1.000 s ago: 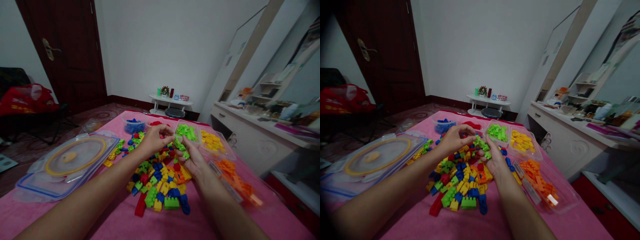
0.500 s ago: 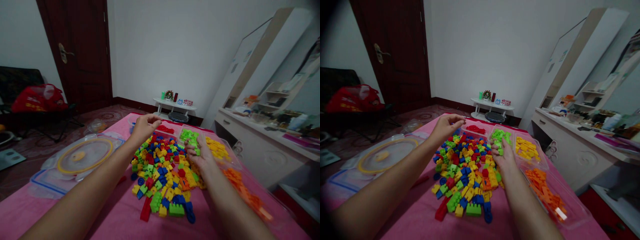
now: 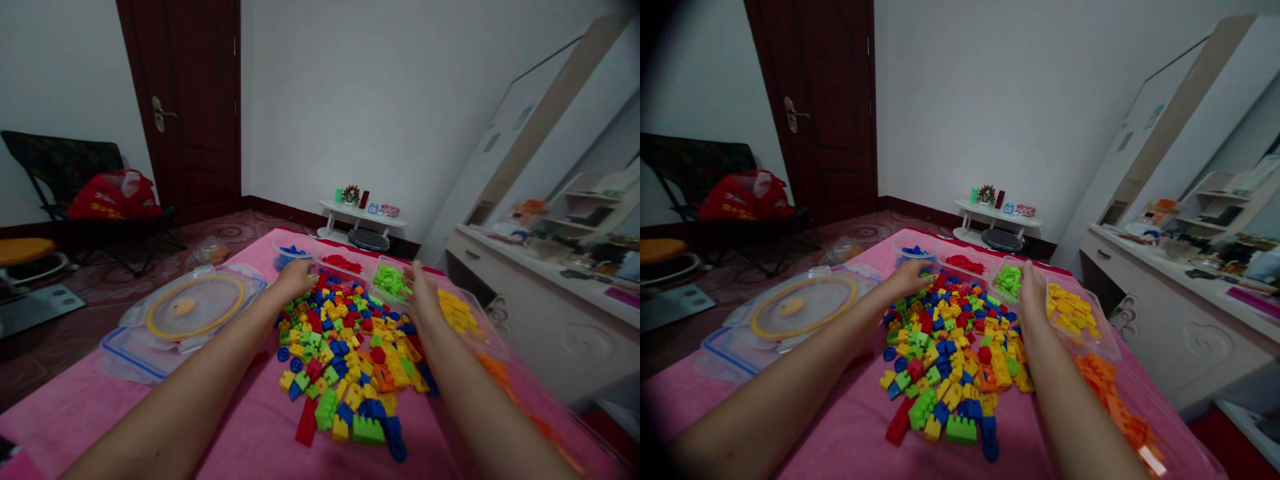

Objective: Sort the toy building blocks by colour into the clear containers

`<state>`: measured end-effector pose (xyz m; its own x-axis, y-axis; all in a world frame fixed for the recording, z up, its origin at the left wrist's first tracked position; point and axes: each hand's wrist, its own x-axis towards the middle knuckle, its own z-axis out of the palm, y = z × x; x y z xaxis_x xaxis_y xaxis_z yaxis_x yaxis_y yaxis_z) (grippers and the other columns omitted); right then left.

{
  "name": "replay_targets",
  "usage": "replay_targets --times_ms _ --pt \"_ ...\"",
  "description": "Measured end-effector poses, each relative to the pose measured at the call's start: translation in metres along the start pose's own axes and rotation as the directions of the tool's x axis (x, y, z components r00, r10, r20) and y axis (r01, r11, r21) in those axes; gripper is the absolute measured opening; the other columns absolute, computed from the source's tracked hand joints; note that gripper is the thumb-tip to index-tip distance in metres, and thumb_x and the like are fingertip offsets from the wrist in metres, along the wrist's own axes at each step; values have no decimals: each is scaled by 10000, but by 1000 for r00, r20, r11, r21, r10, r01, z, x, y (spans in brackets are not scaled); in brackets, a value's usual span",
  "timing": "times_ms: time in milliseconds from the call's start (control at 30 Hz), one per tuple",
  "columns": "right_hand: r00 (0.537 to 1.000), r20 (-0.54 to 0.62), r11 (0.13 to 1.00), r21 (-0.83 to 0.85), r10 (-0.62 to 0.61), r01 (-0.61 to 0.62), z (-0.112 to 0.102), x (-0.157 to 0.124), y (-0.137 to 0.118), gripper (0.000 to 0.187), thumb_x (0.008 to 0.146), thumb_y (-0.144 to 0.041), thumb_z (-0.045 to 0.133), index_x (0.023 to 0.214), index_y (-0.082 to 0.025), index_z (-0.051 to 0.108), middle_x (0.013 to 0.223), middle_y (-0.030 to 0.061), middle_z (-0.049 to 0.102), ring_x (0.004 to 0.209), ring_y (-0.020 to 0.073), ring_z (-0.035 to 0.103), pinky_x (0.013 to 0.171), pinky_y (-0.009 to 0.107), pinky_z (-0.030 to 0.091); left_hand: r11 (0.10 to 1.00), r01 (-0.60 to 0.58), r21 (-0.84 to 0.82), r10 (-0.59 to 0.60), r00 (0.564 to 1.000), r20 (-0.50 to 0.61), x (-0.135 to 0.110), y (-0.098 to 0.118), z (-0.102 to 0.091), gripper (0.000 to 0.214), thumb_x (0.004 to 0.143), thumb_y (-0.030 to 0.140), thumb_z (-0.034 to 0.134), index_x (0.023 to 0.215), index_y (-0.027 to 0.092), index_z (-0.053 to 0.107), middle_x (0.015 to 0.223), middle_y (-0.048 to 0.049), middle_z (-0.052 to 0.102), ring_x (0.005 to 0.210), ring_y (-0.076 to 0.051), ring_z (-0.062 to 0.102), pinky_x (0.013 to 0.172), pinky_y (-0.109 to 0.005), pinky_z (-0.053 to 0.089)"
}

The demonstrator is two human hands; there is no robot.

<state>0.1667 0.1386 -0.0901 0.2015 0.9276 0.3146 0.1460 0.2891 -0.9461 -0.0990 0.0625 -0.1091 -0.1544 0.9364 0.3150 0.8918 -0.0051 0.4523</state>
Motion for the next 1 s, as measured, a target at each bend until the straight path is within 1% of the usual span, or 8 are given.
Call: replay_targets --times_ms 100,200,367,467,533,667,767,1000 --pt "991 130 1000 -7 20 -19 2 -31 9 413 653 -515 590 853 -160 658 936 83 665 862 223 602 691 327 466 999 -47 17 45 995 89 -4 -1 16 444 772 300 550 1191 160 596 1217 -112 596 1137 -240 534 984 -309 376" --pt "948 317 996 -61 -36 58 5 -47 14 347 654 -421 641 876 -156 662 935 82 679 914 229 608 821 362 459 992 -127 -6 127 983 135 -10 4 25 450 818 396 508 1228 220 566 1235 -95 586 1162 -242 506 1015 -360 330" --pt "798 587 923 -216 -138 318 14 -57 21 530 677 -248 611 1195 -156 548 1270 107 546 1182 227 488 1024 399 339 986 -168 -9 167 977 130 -17 15 26 364 855 446 436 1072 259 660 1124 -96 641 1112 -273 517 1039 -491 219" --pt "710 694 846 -303 -120 440 22 -62 21 663 673 -135 539 1328 -131 433 1389 119 430 1282 212 382 1089 379 248 990 -138 -38 140 986 87 -16 18 21 287 826 397 490 933 226 694 991 -92 677 992 -250 575 1003 -446 280" --pt "681 728 803 -356 -83 478 26 -66 19 683 654 -78 490 1333 -126 434 1389 118 432 1281 210 382 1092 371 240 994 -104 -38 107 992 71 -15 17 19 228 778 361 552 854 197 691 904 -88 682 904 -235 594 933 -394 354" --pt "648 752 769 -344 -118 539 28 -71 15 654 625 -52 473 1267 -172 502 1307 77 520 1201 199 463 1036 338 313 994 -92 -54 98 988 119 -15 17 19 133 718 276 582 745 181 671 766 -47 672 765 -184 593 790 -288 416" --pt "625 766 736 -335 -150 588 25 -74 12 457 655 -102 514 1099 -180 592 1123 62 623 1048 203 550 929 327 388 990 -122 -72 130 982 134 -14 19 16 122 687 222 586 764 187 674 783 -32 675 745 -163 591 722 -246 415" --pt "674 730 674 -441 -114 592 8 -68 -15 174 663 -259 624 821 -188 606 849 23 646 789 172 571 718 269 400 960 -253 -122 280 907 315 -12 25 -28 134 654 243 639 756 188 704 722 -22 689 661 -151 599 604 -220 396"
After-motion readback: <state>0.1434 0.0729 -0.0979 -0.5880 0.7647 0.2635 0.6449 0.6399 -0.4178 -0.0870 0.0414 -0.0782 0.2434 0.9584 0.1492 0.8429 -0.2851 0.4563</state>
